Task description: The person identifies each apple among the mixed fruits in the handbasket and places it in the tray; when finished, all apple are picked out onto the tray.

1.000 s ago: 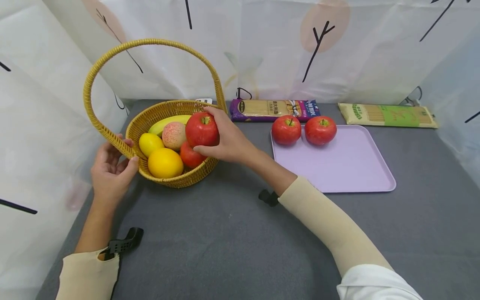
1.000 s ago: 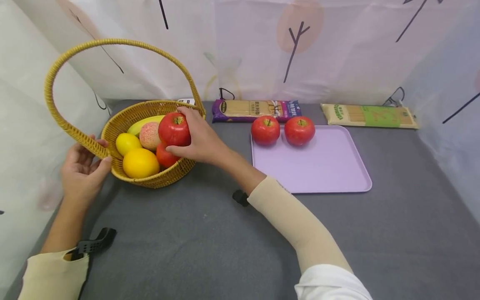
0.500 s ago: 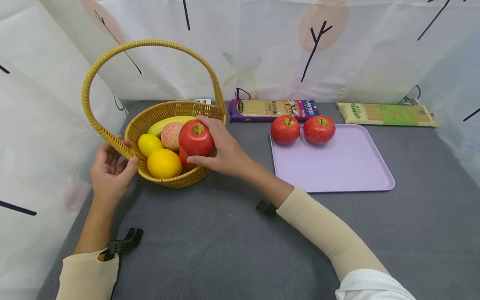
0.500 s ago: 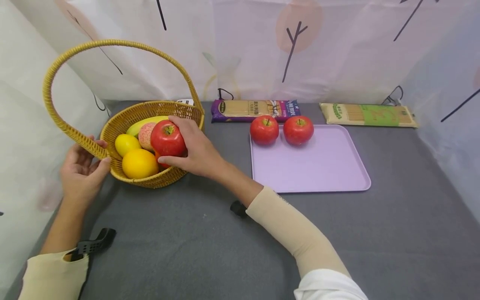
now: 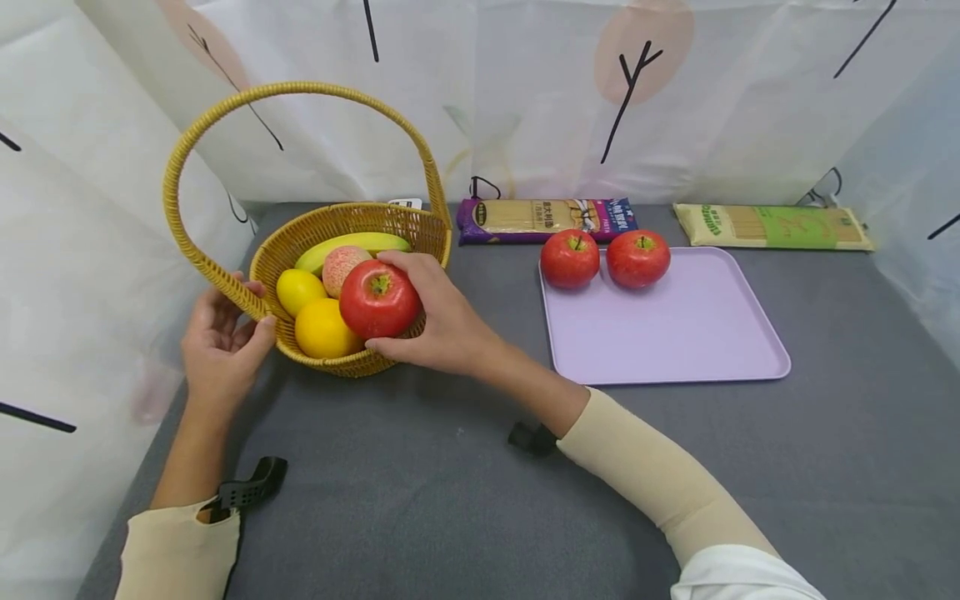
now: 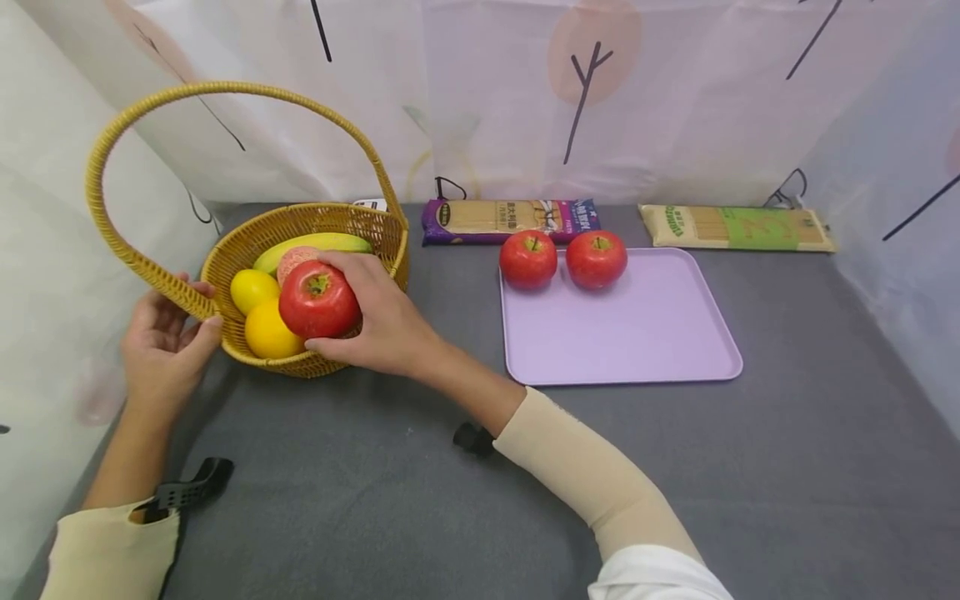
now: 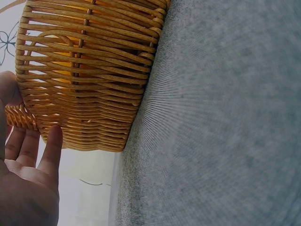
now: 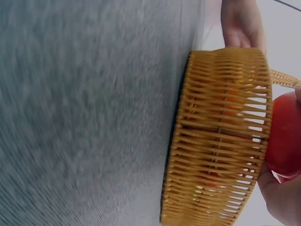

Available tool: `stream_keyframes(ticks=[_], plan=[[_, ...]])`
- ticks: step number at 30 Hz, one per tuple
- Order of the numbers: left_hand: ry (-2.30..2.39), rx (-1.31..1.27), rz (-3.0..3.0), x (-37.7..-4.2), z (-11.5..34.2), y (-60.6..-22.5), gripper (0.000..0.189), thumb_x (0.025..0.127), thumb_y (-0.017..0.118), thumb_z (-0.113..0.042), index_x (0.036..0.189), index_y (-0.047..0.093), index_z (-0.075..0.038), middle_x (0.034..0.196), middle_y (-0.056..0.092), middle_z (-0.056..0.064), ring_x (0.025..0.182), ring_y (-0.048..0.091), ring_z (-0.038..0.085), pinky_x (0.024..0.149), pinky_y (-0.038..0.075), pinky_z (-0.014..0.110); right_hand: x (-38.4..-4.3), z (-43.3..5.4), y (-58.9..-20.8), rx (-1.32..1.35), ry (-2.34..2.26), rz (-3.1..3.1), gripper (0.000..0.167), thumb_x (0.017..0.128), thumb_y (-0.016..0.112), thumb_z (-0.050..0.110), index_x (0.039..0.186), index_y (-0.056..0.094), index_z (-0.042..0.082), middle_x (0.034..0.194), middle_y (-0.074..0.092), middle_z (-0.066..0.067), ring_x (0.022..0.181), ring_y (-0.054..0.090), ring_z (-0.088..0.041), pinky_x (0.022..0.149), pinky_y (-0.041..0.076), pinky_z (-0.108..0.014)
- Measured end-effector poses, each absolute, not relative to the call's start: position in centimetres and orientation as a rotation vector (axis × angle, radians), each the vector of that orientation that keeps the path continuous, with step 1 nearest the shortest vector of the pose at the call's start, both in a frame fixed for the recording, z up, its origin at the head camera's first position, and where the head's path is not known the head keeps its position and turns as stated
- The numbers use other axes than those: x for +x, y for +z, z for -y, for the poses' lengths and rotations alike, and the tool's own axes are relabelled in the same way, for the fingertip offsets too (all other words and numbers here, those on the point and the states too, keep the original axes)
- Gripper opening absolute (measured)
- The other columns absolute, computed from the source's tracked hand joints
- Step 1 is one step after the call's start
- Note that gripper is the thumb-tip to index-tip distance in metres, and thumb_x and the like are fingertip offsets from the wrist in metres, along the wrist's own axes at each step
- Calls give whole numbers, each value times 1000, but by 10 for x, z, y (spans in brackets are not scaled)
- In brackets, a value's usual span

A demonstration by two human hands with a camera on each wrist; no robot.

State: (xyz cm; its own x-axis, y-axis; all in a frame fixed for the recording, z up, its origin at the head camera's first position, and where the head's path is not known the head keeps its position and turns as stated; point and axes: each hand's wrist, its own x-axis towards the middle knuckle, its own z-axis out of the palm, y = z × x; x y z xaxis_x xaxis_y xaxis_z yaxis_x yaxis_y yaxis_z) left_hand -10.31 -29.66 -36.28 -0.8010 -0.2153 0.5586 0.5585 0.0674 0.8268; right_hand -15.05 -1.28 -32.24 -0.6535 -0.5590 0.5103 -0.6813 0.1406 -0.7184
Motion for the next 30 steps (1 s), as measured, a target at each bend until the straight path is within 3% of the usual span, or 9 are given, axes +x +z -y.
stream_keyframes(ticks=[16, 30], plan=[[-1792, -347, 1779, -104, 297, -363, 57, 80, 62, 19, 135, 54, 5, 120, 61, 25, 109, 57, 33, 93, 52, 23, -130, -4, -313, 1222, 1642, 2225, 83, 75, 87, 16, 144, 42, 8, 139, 45, -6, 123, 43, -14, 95, 51, -28], [-1799, -327, 1781, -105, 297, -365, 56, 81, 63, 18, 135, 55, 3, 121, 60, 26, 111, 56, 34, 93, 52, 23, -123, -47, -304, 1079, 1678, 2282, 84, 76, 87, 15, 147, 41, 14, 144, 43, -1, 131, 41, -14, 94, 54, -35]])
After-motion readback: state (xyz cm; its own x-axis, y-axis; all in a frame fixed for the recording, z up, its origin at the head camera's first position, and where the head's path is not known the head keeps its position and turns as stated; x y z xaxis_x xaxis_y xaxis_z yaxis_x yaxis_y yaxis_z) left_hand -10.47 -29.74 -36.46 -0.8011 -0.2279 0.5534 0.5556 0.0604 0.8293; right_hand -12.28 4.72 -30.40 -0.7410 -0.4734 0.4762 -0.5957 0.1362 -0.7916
